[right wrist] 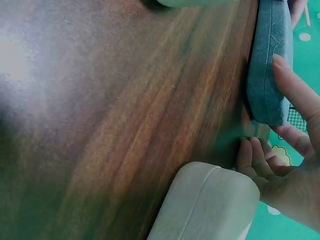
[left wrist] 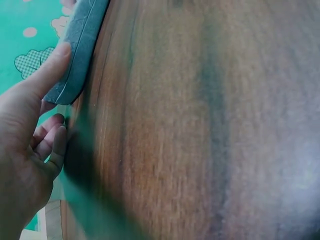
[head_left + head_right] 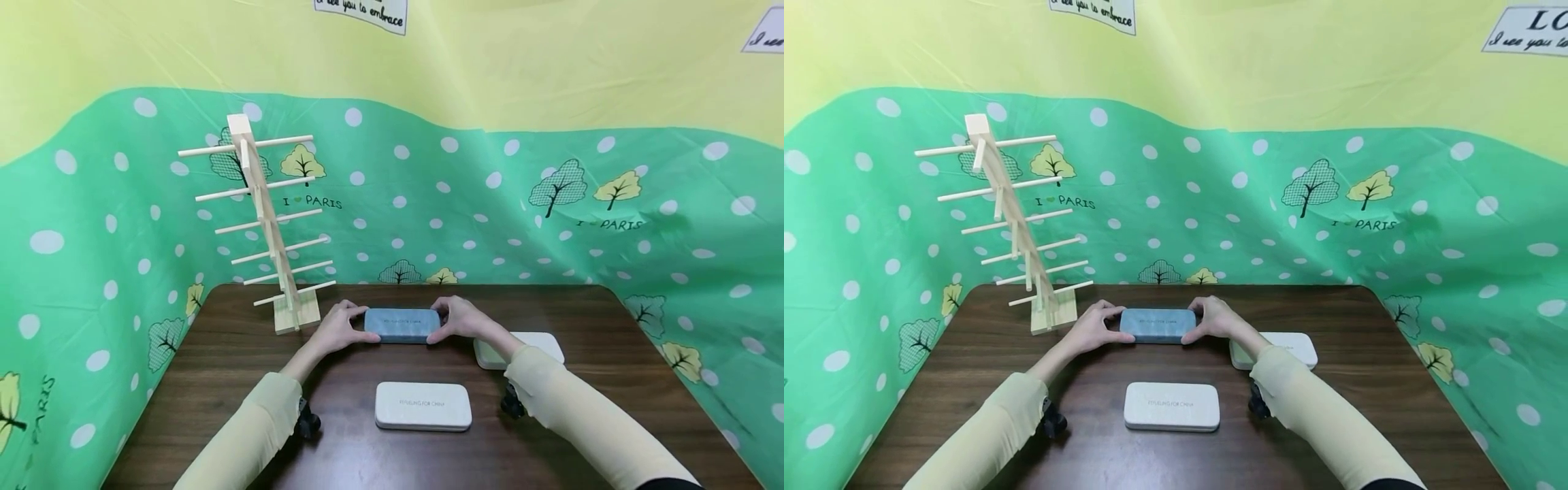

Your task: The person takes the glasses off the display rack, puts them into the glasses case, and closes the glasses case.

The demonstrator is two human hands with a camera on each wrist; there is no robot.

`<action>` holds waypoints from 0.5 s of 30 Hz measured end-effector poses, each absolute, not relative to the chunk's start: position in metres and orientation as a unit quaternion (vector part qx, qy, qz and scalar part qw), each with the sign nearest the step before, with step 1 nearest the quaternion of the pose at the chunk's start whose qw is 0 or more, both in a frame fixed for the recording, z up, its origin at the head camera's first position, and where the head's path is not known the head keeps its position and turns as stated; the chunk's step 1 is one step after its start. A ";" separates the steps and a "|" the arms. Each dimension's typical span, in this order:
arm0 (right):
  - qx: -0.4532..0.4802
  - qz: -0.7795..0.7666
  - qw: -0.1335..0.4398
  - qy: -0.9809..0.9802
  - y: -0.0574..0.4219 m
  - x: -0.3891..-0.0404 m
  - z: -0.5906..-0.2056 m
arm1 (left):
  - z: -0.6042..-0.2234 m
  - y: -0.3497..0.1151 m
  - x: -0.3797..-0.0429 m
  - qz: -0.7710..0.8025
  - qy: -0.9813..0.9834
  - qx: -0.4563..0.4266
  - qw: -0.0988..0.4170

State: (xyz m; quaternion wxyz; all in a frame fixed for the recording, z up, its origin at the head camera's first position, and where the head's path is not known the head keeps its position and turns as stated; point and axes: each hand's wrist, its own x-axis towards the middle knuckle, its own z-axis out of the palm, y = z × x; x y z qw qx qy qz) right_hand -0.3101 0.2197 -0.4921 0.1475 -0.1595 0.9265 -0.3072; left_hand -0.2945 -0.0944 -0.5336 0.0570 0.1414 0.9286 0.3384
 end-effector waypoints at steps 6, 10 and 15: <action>-0.158 -0.293 0.136 0.933 0.217 -0.305 -0.492 | -0.532 -0.092 -0.288 0.334 0.930 0.141 0.055; -0.171 -0.286 0.124 0.935 0.218 -0.303 -0.493 | -0.528 -0.091 -0.285 0.329 0.931 0.145 0.056; -0.178 -0.286 0.122 0.934 0.218 -0.297 -0.489 | -0.515 -0.092 -0.281 0.325 0.930 0.161 0.055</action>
